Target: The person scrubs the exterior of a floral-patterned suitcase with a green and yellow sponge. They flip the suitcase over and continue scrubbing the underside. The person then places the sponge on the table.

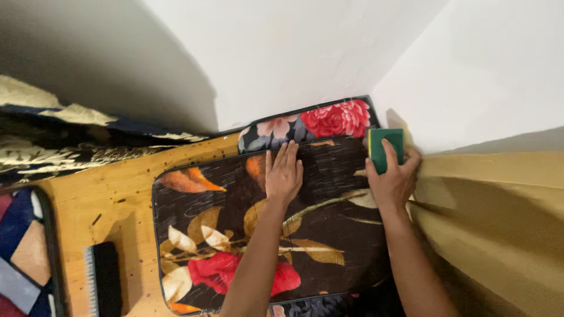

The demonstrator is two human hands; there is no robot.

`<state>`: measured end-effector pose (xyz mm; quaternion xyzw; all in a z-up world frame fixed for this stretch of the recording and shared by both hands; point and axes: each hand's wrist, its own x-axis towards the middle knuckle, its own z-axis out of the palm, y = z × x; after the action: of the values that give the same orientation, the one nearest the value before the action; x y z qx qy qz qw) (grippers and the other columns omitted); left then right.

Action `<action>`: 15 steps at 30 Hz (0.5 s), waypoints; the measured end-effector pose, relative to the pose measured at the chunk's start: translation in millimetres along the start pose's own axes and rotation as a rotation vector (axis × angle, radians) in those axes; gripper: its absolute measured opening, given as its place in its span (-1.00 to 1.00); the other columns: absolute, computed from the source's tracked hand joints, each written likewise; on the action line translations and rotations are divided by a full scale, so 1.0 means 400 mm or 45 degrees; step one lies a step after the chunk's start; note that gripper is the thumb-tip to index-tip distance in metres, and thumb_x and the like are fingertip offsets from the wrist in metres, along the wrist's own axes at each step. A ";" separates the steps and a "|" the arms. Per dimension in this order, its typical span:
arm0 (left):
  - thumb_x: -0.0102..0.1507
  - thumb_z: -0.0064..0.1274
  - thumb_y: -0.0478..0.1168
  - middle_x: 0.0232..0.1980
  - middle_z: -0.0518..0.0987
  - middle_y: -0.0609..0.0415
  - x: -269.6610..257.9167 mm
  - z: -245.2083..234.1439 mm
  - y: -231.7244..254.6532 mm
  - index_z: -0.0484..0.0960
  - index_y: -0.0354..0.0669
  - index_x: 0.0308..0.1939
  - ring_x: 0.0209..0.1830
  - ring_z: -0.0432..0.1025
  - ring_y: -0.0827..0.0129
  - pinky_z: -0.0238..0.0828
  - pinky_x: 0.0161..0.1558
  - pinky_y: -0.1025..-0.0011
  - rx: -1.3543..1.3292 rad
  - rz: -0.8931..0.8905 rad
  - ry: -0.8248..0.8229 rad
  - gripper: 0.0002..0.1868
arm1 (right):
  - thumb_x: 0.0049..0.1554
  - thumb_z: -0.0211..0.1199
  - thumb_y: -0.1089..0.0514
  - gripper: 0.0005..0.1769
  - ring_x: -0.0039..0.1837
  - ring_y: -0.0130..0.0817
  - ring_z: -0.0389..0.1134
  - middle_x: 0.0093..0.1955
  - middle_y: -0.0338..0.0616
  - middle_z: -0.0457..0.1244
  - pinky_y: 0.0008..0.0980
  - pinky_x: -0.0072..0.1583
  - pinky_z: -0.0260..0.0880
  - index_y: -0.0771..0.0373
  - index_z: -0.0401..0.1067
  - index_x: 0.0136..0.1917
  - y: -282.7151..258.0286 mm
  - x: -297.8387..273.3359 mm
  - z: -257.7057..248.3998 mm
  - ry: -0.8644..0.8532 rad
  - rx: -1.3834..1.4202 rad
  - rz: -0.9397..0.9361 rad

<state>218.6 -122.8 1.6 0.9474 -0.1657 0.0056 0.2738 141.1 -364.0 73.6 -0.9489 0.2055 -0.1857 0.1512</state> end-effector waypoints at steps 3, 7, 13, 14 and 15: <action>0.39 -0.14 -0.15 0.55 0.32 0.03 -0.086 -0.060 -0.016 0.38 -0.11 0.43 0.60 0.12 0.20 -0.20 0.54 -0.08 -0.045 -0.017 0.117 -0.49 | 0.11 0.48 -0.04 -0.31 0.25 0.17 0.25 0.34 0.20 0.04 0.04 0.18 0.38 0.00 0.40 0.48 -0.054 -0.027 -0.014 0.063 0.201 -0.078; 0.37 -0.14 -0.22 0.55 0.33 -0.01 -0.241 -0.121 -0.051 0.39 -0.16 0.41 0.60 0.14 0.17 -0.17 0.57 -0.07 -0.041 -0.158 0.255 -0.51 | 0.13 0.48 -0.09 -0.33 0.28 0.17 0.27 0.32 0.14 0.04 0.05 0.22 0.41 -0.01 0.37 0.46 -0.183 -0.075 0.022 0.025 0.230 -0.308; 0.36 -0.15 -0.25 0.53 0.34 -0.02 -0.398 -0.141 -0.097 0.39 -0.19 0.41 0.59 0.16 0.14 -0.15 0.55 -0.08 0.002 -0.338 0.309 -0.50 | -0.01 0.49 -0.16 -0.27 0.09 0.15 0.36 0.29 0.27 0.10 0.00 0.02 0.49 -0.14 0.34 0.40 -0.430 -0.229 0.127 -0.409 0.245 -0.572; 0.36 -0.15 -0.25 0.53 0.34 -0.03 -0.413 -0.138 -0.103 0.38 -0.20 0.41 0.58 0.16 0.14 -0.16 0.55 -0.07 0.014 -0.338 0.308 -0.49 | -0.01 0.49 -0.16 -0.27 0.09 0.14 0.37 0.29 0.27 0.11 0.00 0.03 0.49 -0.14 0.34 0.39 -0.446 -0.245 0.139 -0.406 0.234 -0.619; 0.35 -0.15 -0.25 0.53 0.34 -0.04 -0.430 -0.136 -0.110 0.38 -0.20 0.41 0.58 0.15 0.13 -0.16 0.55 -0.07 0.028 -0.339 0.306 -0.49 | -0.02 0.49 -0.16 -0.28 0.09 0.13 0.37 0.29 0.27 0.13 0.00 0.04 0.48 -0.15 0.35 0.38 -0.458 -0.262 0.151 -0.406 0.225 -0.666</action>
<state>74.1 -6.1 7.6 0.9564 -0.0049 0.0843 0.2794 138.5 -145.0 56.3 -0.9699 -0.0886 -0.0844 0.2107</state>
